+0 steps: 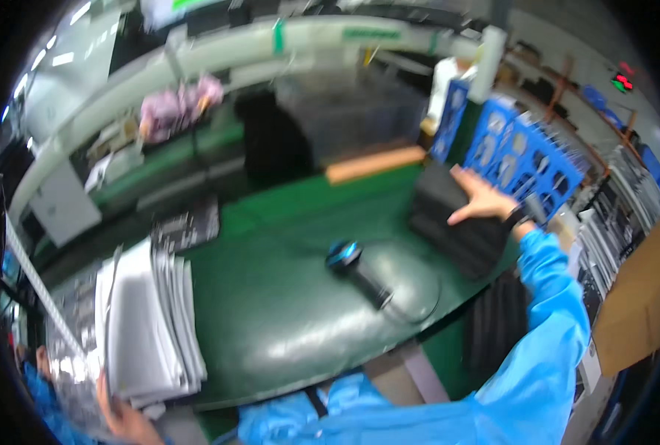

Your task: The worker is assembling electronic tablets by inserting PCBs into chassis, applying labels, and scanning components for tracking.

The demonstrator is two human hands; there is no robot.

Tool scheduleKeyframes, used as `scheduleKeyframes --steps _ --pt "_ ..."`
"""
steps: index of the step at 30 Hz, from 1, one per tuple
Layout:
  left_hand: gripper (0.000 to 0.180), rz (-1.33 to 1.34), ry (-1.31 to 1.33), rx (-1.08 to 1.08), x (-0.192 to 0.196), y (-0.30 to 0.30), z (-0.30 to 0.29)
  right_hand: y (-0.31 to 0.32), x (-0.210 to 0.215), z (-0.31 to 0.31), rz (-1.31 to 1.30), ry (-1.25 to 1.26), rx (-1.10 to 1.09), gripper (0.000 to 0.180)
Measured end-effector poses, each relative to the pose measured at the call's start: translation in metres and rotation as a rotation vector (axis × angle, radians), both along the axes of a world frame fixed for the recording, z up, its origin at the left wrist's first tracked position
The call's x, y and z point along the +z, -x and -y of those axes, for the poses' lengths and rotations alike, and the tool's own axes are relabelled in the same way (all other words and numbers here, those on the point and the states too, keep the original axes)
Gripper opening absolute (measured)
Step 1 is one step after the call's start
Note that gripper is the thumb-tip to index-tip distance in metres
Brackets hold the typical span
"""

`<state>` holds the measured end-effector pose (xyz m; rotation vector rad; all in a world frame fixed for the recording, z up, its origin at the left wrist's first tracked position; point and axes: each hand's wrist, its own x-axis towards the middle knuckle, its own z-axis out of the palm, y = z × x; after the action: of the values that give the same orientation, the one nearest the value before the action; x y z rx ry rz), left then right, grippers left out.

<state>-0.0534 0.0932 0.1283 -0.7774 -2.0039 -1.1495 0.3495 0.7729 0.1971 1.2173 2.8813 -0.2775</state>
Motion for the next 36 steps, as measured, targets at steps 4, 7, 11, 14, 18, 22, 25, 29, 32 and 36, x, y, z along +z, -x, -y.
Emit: scheduleKeyframes --steps 4,7,11,14,18,22,25,29,32,36 --pt "0.027 -0.376 0.836 1.248 -0.109 0.065 0.114 0.018 0.014 0.021 -0.07 -0.026 -0.024 0.119" --pt "0.039 -0.154 -0.357 0.428 -0.055 0.046 0.086 0.015 0.057 0.062 -0.242 -0.343 -0.02 0.122" --pt "0.042 -0.038 -0.314 0.37 0.048 -0.034 -0.039 0.055 0.082 0.188 -0.493 -0.348 0.639 0.118" --pt "0.042 0.354 -0.467 0.252 0.066 -0.064 -0.065 0.122 0.035 0.309 -0.16 -0.221 0.965 0.111" --pt "0.035 0.753 -0.631 -0.316 0.072 -0.102 -0.104 0.172 -0.102 0.317 -0.401 0.124 0.99 0.097" --pt "0.034 1.136 -0.684 -0.433 0.032 -0.093 -0.123 0.156 -0.134 0.278 -1.035 0.183 0.399 0.032" --pt "0.033 1.213 -0.482 -0.542 0.009 -0.091 -0.143 0.134 -0.096 0.269 -1.459 0.716 -0.275 0.018" --pt "0.036 1.209 -0.269 -0.607 -0.031 -0.071 -0.156 0.128 -0.064 0.311 -1.047 1.075 -0.158 0.011" --pt "0.039 0.838 -0.176 -0.427 -0.053 -0.078 -0.158 0.148 -0.08 0.334 -0.726 1.271 -0.055 0.016" --pt "0.034 0.375 0.319 -0.311 -0.005 -0.103 -0.123 0.162 -0.103 0.334 -0.62 1.346 -0.102 0.019"
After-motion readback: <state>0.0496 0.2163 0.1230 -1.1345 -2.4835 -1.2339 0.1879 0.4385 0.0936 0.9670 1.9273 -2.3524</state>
